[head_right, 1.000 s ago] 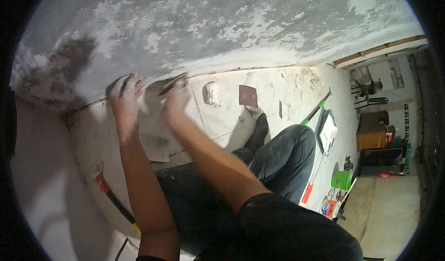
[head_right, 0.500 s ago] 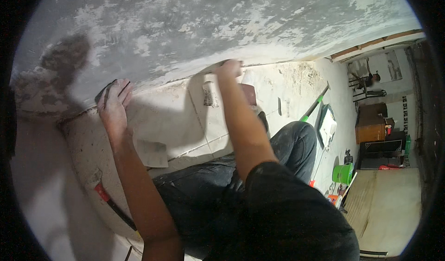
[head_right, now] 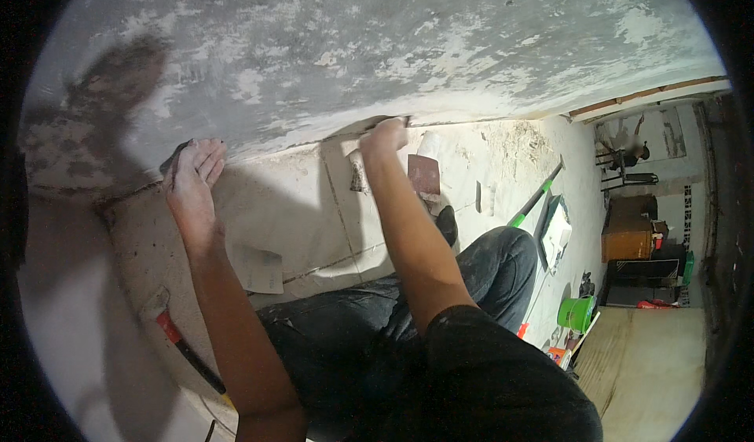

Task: The person sits on the floor and uses a small sanding block to smooth the lower section of a wall. They repeatedly rub the block against the wall surface to remove rough patches. Later, the person uses a paint roller to apply a white coating over the treated area.

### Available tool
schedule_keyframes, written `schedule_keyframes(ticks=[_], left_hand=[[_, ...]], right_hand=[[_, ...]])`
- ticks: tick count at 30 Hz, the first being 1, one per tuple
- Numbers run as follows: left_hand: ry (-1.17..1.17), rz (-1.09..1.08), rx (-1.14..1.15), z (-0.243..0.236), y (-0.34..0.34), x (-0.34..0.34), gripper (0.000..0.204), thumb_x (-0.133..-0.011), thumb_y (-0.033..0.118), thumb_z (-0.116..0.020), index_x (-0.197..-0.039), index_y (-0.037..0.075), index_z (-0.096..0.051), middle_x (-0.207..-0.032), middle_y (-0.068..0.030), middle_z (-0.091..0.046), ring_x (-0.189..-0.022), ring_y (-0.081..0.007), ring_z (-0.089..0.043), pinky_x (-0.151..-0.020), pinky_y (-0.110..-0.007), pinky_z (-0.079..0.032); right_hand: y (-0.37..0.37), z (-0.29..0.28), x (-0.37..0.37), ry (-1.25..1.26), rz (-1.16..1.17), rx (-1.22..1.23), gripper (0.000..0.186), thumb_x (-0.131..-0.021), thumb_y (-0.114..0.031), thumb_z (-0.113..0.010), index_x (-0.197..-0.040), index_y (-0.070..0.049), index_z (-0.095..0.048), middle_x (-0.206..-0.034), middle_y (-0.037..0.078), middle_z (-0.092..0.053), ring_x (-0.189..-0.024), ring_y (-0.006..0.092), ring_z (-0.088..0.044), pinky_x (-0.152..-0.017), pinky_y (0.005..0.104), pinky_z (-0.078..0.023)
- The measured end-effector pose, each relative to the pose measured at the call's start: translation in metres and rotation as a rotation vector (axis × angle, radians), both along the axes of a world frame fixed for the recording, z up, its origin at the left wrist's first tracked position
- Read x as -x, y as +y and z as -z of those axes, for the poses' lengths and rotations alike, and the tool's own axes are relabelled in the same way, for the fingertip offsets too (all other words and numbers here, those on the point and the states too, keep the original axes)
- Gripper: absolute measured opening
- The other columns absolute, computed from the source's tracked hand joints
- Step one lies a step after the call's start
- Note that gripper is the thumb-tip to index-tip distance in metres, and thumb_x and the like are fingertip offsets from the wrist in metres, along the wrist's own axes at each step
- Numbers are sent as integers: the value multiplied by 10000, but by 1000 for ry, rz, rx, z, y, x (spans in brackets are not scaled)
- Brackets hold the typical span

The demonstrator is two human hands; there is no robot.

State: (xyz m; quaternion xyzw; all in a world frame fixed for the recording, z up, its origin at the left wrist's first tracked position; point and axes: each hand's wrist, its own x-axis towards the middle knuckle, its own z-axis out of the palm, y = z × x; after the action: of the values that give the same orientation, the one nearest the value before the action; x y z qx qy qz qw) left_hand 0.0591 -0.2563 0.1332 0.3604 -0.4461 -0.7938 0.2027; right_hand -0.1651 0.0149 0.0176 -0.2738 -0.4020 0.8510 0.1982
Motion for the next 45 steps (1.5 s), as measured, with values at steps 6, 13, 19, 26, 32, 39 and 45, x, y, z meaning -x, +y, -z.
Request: schedule_keyframes(ticks=[6, 13, 19, 26, 32, 39, 45], left_hand=[[25, -2, -38, 5, -12, -13, 489, -1000, 249, -472, -1297, -137, -517, -1238, -260, -631, -1174, -315, -634, -1044, -381, -472], [87, -37, -76, 6, -11, -19, 497, -1004, 239, -468, -1312, -151, -494, -1244, -273, -627, -1173, -313, -634, -1058, -386, -468], [124, -142, -41, 22, -26, -23, 460, -970, 226, -513, -1237, -146, -546, -1184, -270, -648, -1118, -335, -654, -1032, -401, -474], [140, -76, -111, 11, -12, -13, 482, -1008, 219, -485, -1305, -160, -487, -1236, -275, -631, -1134, -327, -653, -1031, -395, -483], [132, -147, -53, 21, -23, -9, 451, -1002, 203, -493, -1283, -150, -493, -1210, -277, -637, -1119, -340, -657, -1019, -399, -486], [121, -203, -82, 16, -23, -17, 384, -988, 186, -495, -1223, -115, -529, -1192, -271, -643, -1110, -333, -661, -1014, -396, -484], [113, -249, -62, 13, -22, -11, 370, -979, 170, -504, -1209, -118, -534, -1172, -270, -648, -1096, -335, -664, -1013, -397, -484]], right_hand=[[-39, -35, -10, -355, 67, 93, 366, -1028, -147, -381, -1269, 74, -546, -1273, 195, -608, -1063, 324, -666, -883, 474, -576], [-116, -59, -70, -441, 50, 61, 394, -993, -226, -488, -1274, 40, -564, -1297, 184, -606, -1142, 299, -628, -934, 476, -534], [-175, -59, -156, -491, -403, -598, 360, -1054, -249, -421, -1266, -18, -599, -1207, 166, -641, -1069, 272, -618, -941, 336, -473], [8, -40, -34, -161, -125, -193, 258, -978, -173, -486, -1172, -45, -597, -1084, 56, -651, -919, 198, -643, -755, 377, -562], [-158, 9, -150, -144, -255, -874, 390, -1014, -141, -428, -1361, 37, -438, -1368, 177, -470, -1237, 293, -438, -1039, 394, -359], [-56, -33, -91, -270, -203, -143, 538, -996, -205, -486, -1493, -12, -412, -1224, 166, -630, -1000, 231, -626, -960, 397, -493], [-217, 25, -211, -142, -551, -574, 449, -1015, -137, -449, -1427, 41, -468, -1390, 230, -525, -1230, 251, -523, -1007, 361, -431]])
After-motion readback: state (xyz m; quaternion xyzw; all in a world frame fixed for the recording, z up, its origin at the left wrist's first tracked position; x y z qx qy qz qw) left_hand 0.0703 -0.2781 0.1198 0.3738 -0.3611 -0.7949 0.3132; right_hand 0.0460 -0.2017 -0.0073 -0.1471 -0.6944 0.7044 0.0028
